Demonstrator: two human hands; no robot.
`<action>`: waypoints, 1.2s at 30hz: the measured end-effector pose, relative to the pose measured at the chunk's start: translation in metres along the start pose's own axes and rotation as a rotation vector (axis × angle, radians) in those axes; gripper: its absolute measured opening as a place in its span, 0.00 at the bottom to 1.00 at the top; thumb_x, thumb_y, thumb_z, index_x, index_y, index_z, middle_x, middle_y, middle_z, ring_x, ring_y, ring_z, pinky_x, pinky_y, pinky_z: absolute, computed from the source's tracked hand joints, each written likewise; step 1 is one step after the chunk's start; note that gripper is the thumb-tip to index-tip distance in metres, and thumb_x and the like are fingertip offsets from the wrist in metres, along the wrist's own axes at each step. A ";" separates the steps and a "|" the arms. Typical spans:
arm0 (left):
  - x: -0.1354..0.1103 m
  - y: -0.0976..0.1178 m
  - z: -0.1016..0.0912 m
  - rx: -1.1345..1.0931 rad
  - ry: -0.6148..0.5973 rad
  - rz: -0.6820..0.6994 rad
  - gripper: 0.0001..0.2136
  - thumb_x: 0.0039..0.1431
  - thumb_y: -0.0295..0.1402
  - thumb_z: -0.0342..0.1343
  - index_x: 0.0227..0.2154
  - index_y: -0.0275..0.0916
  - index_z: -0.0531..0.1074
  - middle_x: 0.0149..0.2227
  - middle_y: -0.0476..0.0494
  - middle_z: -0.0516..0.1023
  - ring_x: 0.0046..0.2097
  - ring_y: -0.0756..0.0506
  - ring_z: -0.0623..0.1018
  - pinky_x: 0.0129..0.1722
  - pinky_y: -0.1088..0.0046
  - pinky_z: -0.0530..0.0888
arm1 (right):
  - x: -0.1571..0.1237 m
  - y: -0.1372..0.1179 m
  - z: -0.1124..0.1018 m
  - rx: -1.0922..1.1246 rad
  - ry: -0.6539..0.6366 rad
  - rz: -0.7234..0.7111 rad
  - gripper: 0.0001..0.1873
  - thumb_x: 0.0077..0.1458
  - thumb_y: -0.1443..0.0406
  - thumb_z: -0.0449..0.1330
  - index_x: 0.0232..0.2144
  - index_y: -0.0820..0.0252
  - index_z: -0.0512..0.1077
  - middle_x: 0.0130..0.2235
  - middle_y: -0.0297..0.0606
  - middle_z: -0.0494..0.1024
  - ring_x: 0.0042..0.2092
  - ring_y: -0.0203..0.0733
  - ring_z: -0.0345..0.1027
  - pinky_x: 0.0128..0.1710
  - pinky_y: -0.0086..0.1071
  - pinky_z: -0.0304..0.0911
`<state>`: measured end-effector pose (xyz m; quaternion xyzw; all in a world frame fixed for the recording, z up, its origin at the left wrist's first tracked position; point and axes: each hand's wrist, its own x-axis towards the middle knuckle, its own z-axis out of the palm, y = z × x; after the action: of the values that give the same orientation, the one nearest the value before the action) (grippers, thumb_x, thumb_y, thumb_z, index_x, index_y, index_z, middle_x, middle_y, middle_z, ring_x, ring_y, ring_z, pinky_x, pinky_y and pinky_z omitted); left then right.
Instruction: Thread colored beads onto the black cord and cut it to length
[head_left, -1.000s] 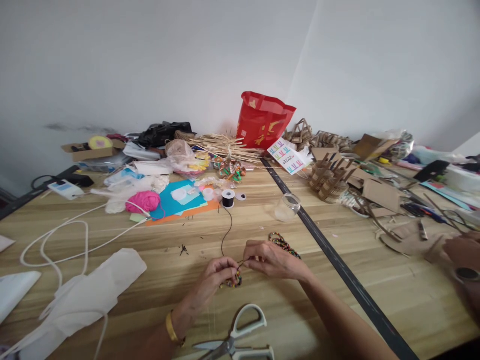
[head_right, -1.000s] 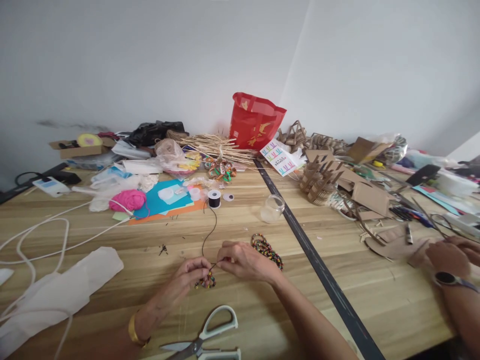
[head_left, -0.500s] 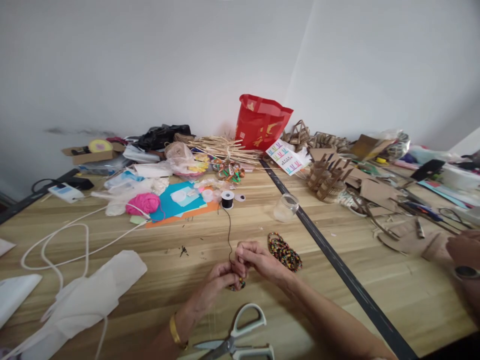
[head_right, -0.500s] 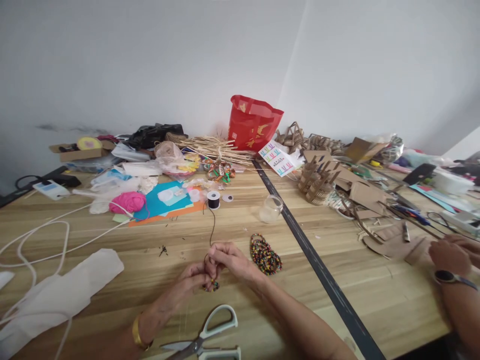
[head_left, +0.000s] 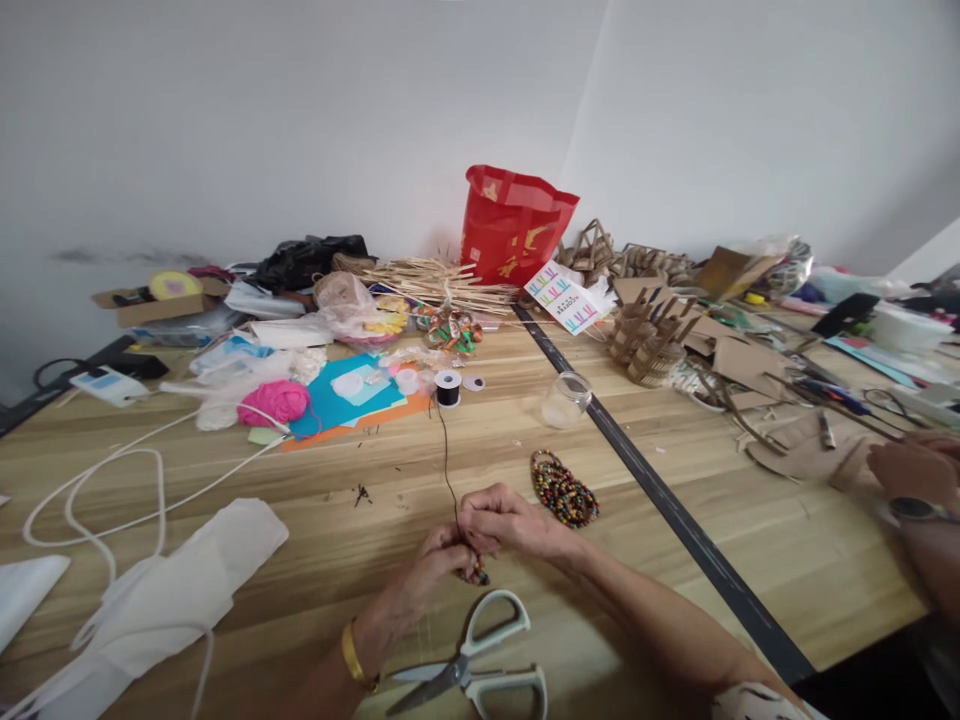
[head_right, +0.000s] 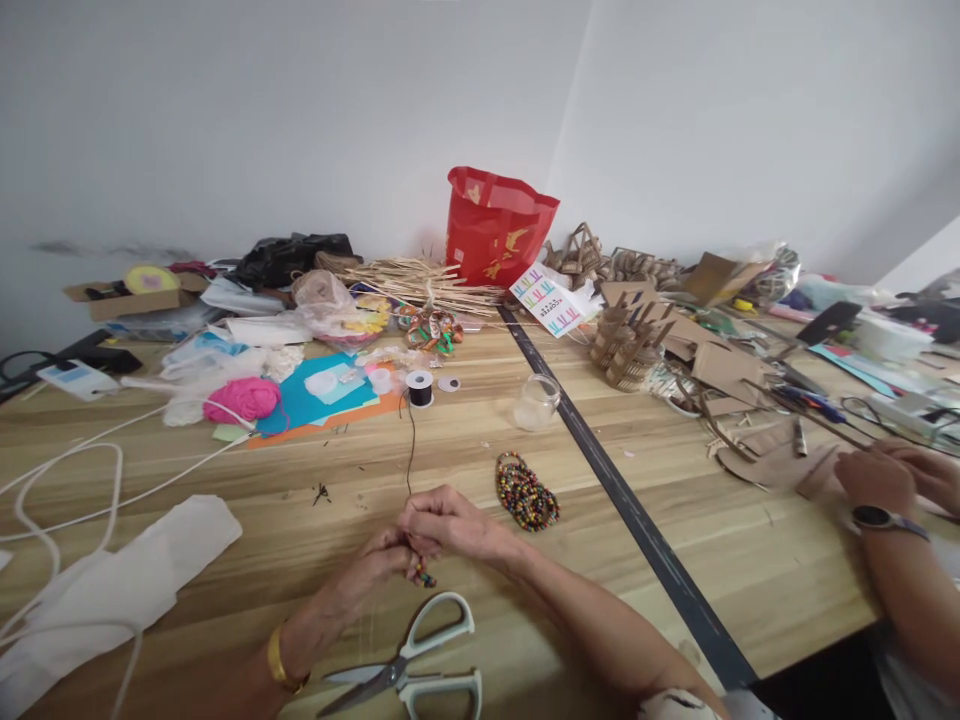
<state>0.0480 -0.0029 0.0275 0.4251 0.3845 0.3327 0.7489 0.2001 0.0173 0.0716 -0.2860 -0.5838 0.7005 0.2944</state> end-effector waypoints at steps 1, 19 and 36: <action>0.000 0.000 0.000 -0.001 -0.001 0.002 0.05 0.35 0.26 0.54 0.20 0.35 0.73 0.20 0.50 0.70 0.25 0.50 0.67 0.29 0.73 0.66 | -0.001 -0.001 0.000 -0.005 -0.003 -0.002 0.25 0.52 0.49 0.58 0.17 0.63 0.61 0.16 0.26 0.60 0.19 0.26 0.49 0.19 0.24 0.46; -0.002 0.010 -0.002 -0.115 -0.025 -0.098 0.05 0.39 0.30 0.59 0.21 0.34 0.71 0.19 0.50 0.70 0.23 0.51 0.69 0.28 0.73 0.67 | -0.003 -0.021 -0.035 -0.273 0.169 -0.160 0.21 0.54 0.54 0.60 0.19 0.65 0.66 0.28 0.35 0.70 0.30 0.32 0.63 0.30 0.26 0.58; 0.007 0.007 -0.010 -0.204 0.022 -0.095 0.07 0.40 0.31 0.61 0.20 0.35 0.68 0.17 0.53 0.68 0.21 0.52 0.69 0.26 0.73 0.65 | -0.003 -0.008 -0.027 -0.909 -0.008 -0.072 0.21 0.50 0.73 0.56 0.49 0.61 0.70 0.42 0.40 0.76 0.28 0.31 0.67 0.29 0.23 0.61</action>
<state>0.0416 0.0093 0.0287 0.3245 0.3764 0.3390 0.7988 0.2232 0.0338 0.0757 -0.3631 -0.8427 0.3635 0.1607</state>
